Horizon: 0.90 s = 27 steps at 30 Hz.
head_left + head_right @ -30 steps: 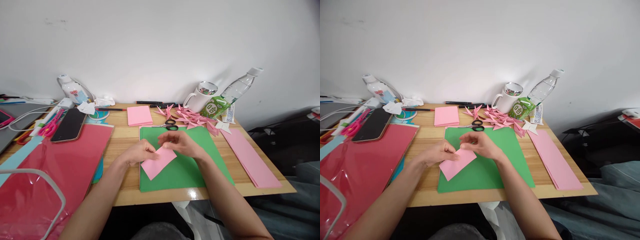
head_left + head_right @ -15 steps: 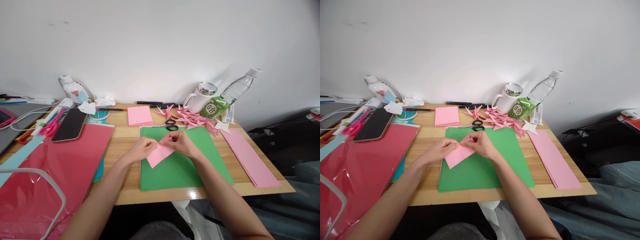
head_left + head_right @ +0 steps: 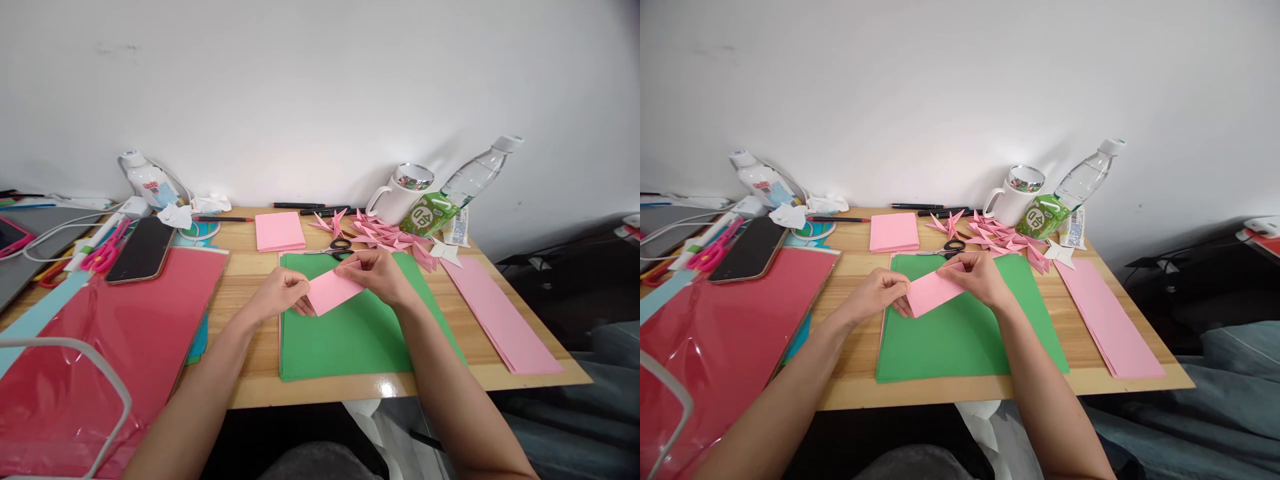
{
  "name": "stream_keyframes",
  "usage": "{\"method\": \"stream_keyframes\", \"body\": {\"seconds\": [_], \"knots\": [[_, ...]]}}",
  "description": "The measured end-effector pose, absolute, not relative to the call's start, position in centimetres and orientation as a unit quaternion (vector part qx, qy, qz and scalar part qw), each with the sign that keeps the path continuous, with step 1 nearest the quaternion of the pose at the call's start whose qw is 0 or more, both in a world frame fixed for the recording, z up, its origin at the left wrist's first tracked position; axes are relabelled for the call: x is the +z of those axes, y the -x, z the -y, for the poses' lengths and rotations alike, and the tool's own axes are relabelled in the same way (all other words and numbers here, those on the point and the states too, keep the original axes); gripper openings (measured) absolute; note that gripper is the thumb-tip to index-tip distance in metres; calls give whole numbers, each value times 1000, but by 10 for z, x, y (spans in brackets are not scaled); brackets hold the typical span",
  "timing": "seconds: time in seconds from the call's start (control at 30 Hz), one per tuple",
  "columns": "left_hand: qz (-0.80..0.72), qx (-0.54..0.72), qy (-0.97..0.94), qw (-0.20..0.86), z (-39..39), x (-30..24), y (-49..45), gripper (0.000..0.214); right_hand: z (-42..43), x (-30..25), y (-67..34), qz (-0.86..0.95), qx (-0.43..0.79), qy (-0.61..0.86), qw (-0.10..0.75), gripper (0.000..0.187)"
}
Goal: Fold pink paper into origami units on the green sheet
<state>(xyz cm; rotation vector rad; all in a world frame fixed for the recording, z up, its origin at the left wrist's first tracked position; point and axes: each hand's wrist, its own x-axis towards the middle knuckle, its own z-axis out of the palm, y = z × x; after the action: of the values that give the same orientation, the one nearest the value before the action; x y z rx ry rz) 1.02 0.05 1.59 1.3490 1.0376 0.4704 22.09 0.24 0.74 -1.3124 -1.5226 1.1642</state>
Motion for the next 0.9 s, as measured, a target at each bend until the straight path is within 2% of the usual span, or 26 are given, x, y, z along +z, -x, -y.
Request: {"method": "stream_keyframes", "body": {"seconds": [0.37,0.53,0.67,0.9], "knots": [[-470,249,-574,622,-3,13,-7,17,-4,4,-222,593,435,536,414,26],[-488,383,-521,587,-8,9,-4,23,-6,3,-229,597,378,552,442,25],[-446,351,-580,584,-7,1,-9,38,-5,5,-217,630,393,535,403,28],[-440,357,-598,567,-9,4,-2,34,11,16,-216,579,520,455,432,46]]}}
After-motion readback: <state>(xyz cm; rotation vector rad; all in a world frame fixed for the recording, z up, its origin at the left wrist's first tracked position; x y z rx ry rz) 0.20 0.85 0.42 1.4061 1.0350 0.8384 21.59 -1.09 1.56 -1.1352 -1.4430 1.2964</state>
